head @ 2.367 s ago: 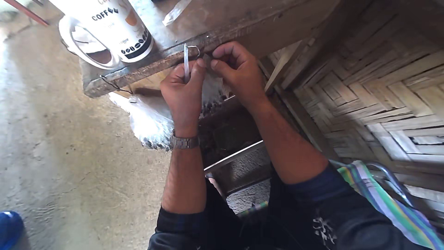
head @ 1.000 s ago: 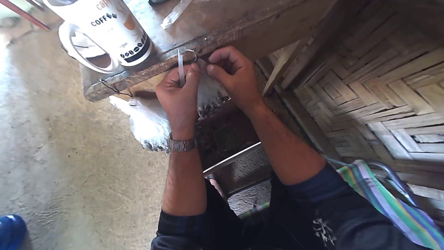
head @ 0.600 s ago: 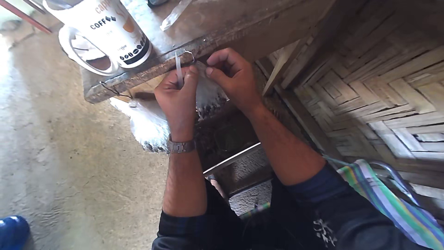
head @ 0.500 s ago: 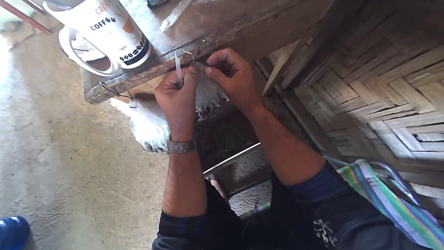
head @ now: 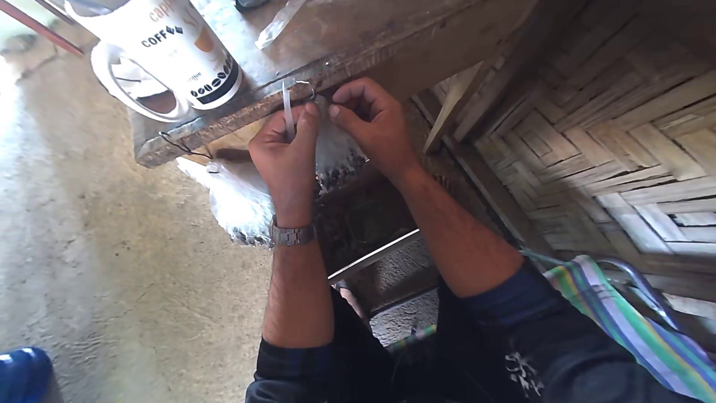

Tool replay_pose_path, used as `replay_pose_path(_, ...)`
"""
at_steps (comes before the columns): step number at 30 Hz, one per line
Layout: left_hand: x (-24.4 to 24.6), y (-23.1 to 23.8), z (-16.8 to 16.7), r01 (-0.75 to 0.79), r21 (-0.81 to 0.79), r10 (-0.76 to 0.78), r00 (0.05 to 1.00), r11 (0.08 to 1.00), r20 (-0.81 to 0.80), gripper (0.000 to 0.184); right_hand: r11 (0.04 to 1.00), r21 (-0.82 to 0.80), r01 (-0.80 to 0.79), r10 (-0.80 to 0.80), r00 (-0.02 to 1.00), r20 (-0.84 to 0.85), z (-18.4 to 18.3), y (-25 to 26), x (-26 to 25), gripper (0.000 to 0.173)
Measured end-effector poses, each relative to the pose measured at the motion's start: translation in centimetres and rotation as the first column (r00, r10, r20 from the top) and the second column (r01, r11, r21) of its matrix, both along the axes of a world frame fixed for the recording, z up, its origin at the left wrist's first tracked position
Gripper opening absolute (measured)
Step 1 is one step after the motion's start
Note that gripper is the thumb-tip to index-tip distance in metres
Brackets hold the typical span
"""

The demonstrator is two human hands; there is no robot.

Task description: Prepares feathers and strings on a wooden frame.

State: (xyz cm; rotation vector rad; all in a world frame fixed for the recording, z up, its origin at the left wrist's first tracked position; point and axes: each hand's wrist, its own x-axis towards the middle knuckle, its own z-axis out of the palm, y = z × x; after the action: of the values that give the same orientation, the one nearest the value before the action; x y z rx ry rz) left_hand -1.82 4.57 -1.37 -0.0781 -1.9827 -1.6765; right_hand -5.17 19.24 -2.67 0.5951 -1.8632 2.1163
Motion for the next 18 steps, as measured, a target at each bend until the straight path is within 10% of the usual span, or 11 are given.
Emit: replay_pose_path(18, -0.11, 0.12, 0.11, 0.025, 0.012, -0.025, 0.999, 1.0, -0.026, 0.013, 0.981, -0.183, -0.058, 0.07, 0.996, 0.062, 0.4, -0.39, -0.18, 0.023)
